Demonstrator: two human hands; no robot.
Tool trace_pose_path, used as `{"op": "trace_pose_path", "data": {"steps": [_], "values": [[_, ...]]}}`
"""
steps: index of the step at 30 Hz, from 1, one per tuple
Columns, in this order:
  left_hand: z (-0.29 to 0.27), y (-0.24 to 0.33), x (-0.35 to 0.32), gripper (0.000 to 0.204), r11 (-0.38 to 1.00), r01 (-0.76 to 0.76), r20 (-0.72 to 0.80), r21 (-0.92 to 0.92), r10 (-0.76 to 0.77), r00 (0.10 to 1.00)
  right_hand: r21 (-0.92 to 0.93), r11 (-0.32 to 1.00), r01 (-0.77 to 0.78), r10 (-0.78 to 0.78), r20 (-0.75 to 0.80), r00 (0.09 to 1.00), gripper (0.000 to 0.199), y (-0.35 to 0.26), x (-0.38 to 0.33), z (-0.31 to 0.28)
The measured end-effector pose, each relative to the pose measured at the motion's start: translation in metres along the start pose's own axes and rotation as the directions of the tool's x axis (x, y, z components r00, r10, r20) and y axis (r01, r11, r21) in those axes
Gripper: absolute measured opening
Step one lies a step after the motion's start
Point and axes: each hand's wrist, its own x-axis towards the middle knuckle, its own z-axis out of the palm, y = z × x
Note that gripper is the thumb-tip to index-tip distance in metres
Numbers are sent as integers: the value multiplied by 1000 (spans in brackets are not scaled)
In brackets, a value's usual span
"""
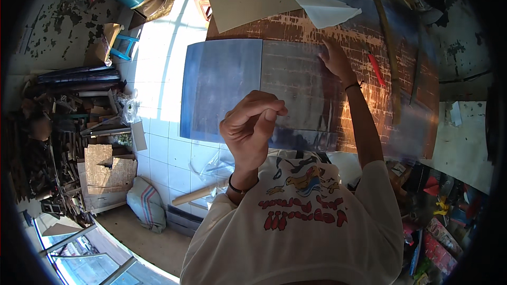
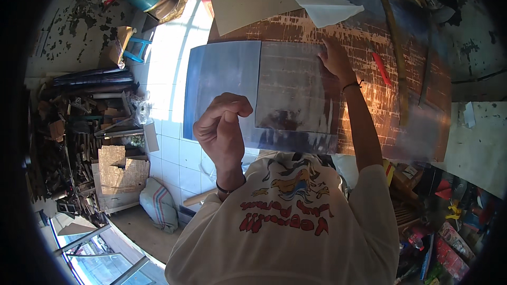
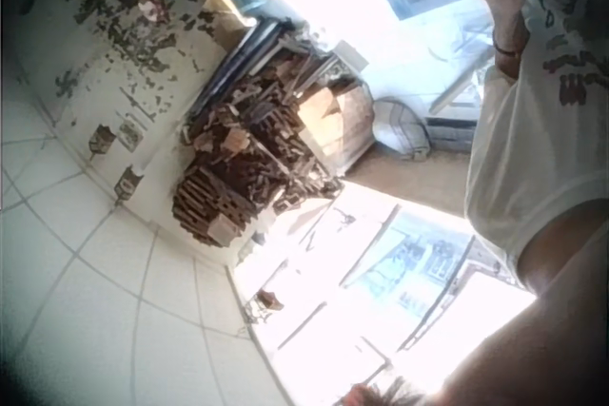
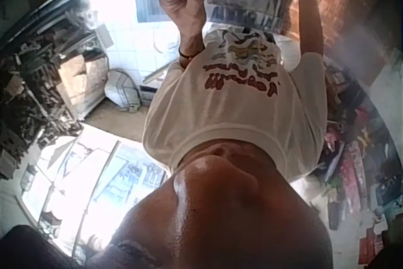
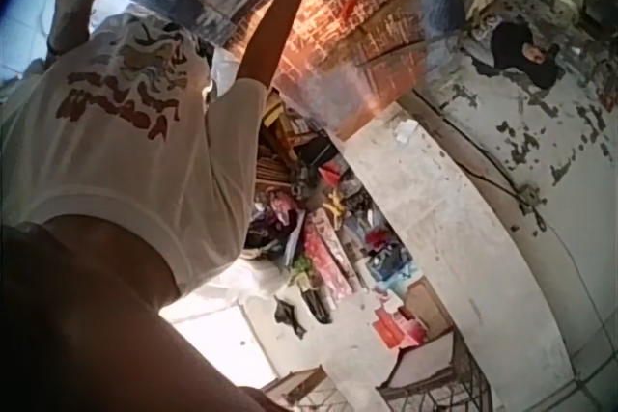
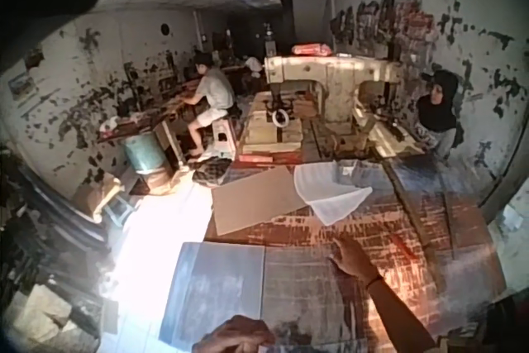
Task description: The person uses a blade and ruler to cut pieces of plastic and metallic-finish material, then carries a sheet to a stamping machine where they position it over markings on the work surface.
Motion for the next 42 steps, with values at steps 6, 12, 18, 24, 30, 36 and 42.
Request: {"op": "trace_pose_path", "data": {"steps": [6,12,18,24,30,36,42], "values": [[-6,-9,13,9,1000,16,8,12,-16,1000,-140,989,56,-59,-15,998,59,-9,6,5],[-110,-189,100,23,620,-132,252,773,-109,962,-227,974,18,14,139,990,55,-21,35,-5],[-156,-288,95,38,341,-414,498,844,-213,840,-282,957,65,17,278,960,66,-16,49,-4],[-150,-301,102,21,331,-296,373,896,-198,907,-179,984,13,87,537,839,58,-75,83,-67],[-164,-307,108,21,372,-306,396,877,-196,897,-7,936,351,-335,287,898,45,-152,60,-110],[-168,-314,109,15,356,-317,379,879,-116,918,279,952,127,-226,362,904,27,-147,-8,-225],[-157,-317,114,19,325,-379,428,867,-95,899,172,888,-426,458,-405,791,19,-50,-107,-344]]}}
